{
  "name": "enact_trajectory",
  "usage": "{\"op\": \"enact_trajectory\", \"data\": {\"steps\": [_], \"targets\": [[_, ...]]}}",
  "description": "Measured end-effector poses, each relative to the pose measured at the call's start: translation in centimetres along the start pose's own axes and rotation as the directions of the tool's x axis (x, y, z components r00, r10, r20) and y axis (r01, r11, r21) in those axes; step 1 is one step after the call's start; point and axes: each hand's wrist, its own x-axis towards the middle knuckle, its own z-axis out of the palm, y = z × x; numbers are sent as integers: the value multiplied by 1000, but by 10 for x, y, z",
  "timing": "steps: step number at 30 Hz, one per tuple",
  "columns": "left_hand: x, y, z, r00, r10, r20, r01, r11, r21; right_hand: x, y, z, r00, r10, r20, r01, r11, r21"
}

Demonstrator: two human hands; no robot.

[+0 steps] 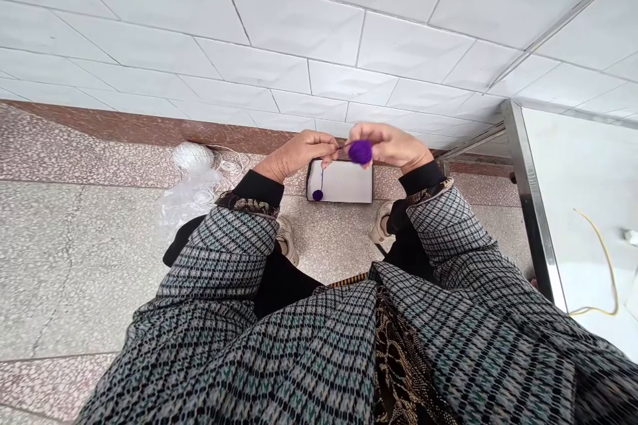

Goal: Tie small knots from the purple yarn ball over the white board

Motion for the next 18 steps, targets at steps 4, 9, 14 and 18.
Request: {"op": "enact_trajectory", "data": {"steps": [4, 9, 14, 18], "targets": [[0, -2, 7, 995, -20, -99, -2, 977, -214, -4, -7, 1, 965, -101, -242, 137, 981, 135], [-3, -14, 1, 972, -100, -210, 27, 945, -326, -8, -12, 2, 895, -139, -423, 226, 961, 161], [-9, -32, -13, 916, -140, -376, 9, 944, -330, -13, -18, -2, 832, -146, -534, 298, 931, 209], [-11, -46, -23, 847, -233, -478, 96, 951, -294, -13, -16, -12, 819, -203, -536, 478, 759, 443]]}}
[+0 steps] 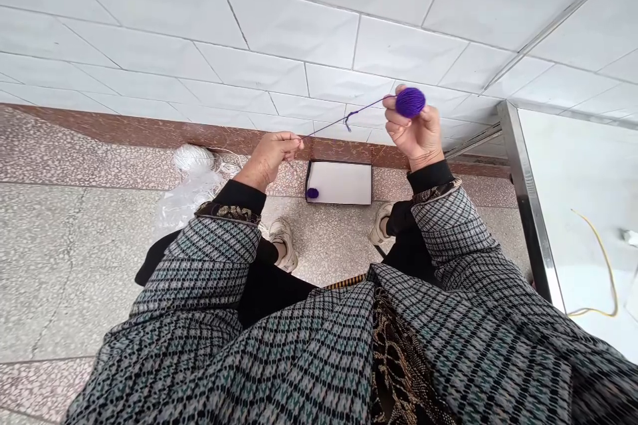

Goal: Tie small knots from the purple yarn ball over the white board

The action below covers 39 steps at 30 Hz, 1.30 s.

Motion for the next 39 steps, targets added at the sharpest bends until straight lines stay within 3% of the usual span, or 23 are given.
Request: {"op": "enact_trajectory", "data": {"steps": [2, 4, 6, 8, 11, 13, 15, 17, 19, 22, 25, 27, 31, 35, 37, 39], "targets": [[4, -5, -5, 996, -21, -87, 30, 994, 106, 2, -4, -8, 997, -77, 20, 69, 960, 270], [8, -10, -9, 979, -29, -204, 81, 964, 252, 0, -13, -17, 992, -126, 4, 105, 843, 527], [12, -14, -13, 958, -32, -286, 144, 914, 379, -4, -22, -25, 995, -97, -20, 87, 762, 642], [16, -15, -15, 964, -38, -265, 176, 834, 523, -8, -25, -28, 993, -115, 13, 94, 865, 493], [17, -15, -10, 992, -7, -129, 93, 730, 677, -9, -12, -17, 983, -75, 170, 72, 997, 22], [15, -12, -1, 995, 100, -27, -61, 773, 632, -8, 6, 0, 969, 140, 205, -75, 952, -297], [9, -8, 13, 973, 212, 94, -232, 871, 434, -8, 24, 17, 943, 301, 141, -189, 833, -519], [3, -3, 29, 947, 251, 202, -280, 951, 131, -8, 37, 29, 941, 316, 122, -201, 811, -549], [-3, 1, 44, 943, 229, 241, -213, 973, -89, -6, 43, 34, 941, 318, 115, -204, 805, -556], [-8, 4, 59, 963, 154, 221, -108, 972, -208, 2, 42, 28, 947, 312, 75, -233, 829, -508], [-10, 5, 64, 980, 117, 160, -92, 983, -157, 13, 38, 15, 969, 243, -49, -241, 880, -410], [-13, 5, 64, 980, 134, 150, -125, 990, -71, 20, 37, 6, 980, 137, -142, -182, 904, -386], [-22, 6, 62, 938, 219, 270, -271, 947, 175, 28, 39, -4, 972, -51, -231, -69, 874, -481], [-32, 11, 59, 835, 258, 486, -446, 834, 324, 28, 49, -1, 968, -55, -246, -134, 712, -689], [-34, 15, 57, 795, 273, 542, -506, 792, 343, 25, 53, 2, 973, -43, -228, -171, 530, -831], [-34, 19, 53, 786, 292, 544, -531, 770, 353, 19, 53, 5, 980, 10, -198, -191, 320, -928]]}}
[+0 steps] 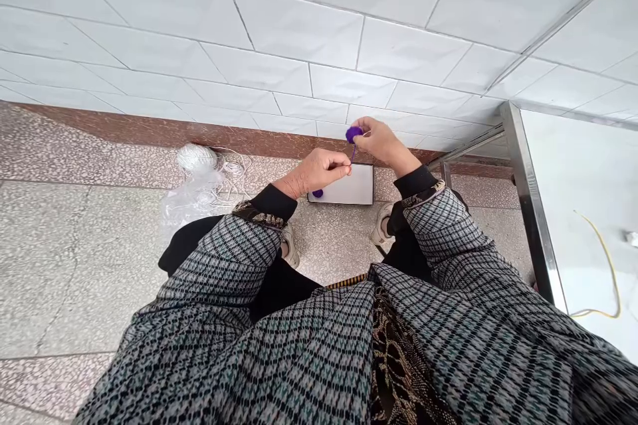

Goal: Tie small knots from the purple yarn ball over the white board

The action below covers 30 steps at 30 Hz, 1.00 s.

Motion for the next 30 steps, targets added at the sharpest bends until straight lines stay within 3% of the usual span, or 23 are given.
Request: {"op": "enact_trajectory", "data": {"steps": [2, 4, 7, 8, 10, 14, 18, 20, 25, 27, 30], "targets": [[0, -1, -8, 999, -9, -49, 9, 1000, 17, -6, -2, -2, 987, 26, 156, -4, 990, -144], [0, -4, -16, 993, -39, -111, 43, 999, 29, -11, -4, -7, 918, 65, 391, -6, 989, -149], [0, -9, -27, 982, -97, -164, 103, 994, 28, -13, -3, -15, 743, -23, 669, -36, 997, 75], [1, -10, -29, 980, -115, -164, 119, 993, 14, -12, -1, -17, 705, -88, 704, -58, 982, 180], [1, -11, -31, 980, -141, -143, 137, 990, -35, -8, 4, -19, 684, -195, 703, -110, 925, 364], [3, -9, -27, 975, -195, -109, 164, 955, -248, -1, 15, -19, 714, -261, 650, -211, 804, 555], [5, -6, -16, 957, -282, -73, 186, 783, -593, -4, 14, -18, 722, -290, 628, -243, 743, 623], [6, -6, -11, 951, -306, -38, 203, 712, -673, -8, 8, -18, 765, -285, 578, -226, 721, 655], [7, -5, -1, 954, -300, 17, 240, 725, -646, -9, -12, -16, 971, -106, 213, -85, 681, 727], [5, -2, 0, 963, -267, 46, 245, 785, -569, -4, -12, -10, 995, -38, 94, -38, 717, 696], [1, 6, -7, 973, -201, 113, 230, 885, -405, 4, -3, 1, 997, -1, 79, -40, 849, 527]]}}
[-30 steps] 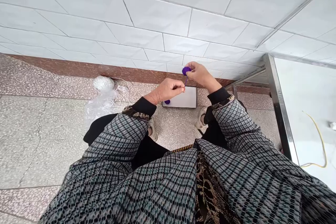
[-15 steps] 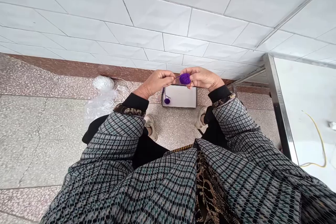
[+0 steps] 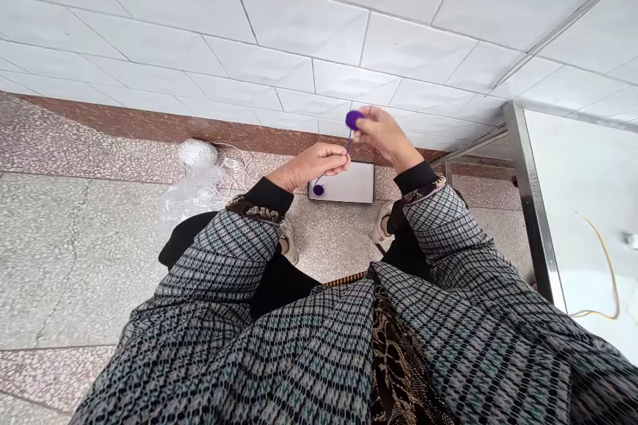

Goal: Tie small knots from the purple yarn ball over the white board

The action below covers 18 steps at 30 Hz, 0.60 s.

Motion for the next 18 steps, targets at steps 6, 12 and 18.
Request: {"op": "enact_trajectory", "data": {"steps": [6, 12, 18], "targets": [[-5, 14, -20, 981, 68, -182, -32, 981, 191, -10, 7, -7, 794, 263, 547, -121, 952, -283], [6, 5, -16, 974, 63, -218, -9, 971, 241, -17, -7, -8, 936, -43, 350, -50, 966, 252], [-2, -1, -4, 988, 104, -115, -45, 903, 427, -6, 8, 8, 997, -51, 58, 45, 994, 105]]}}
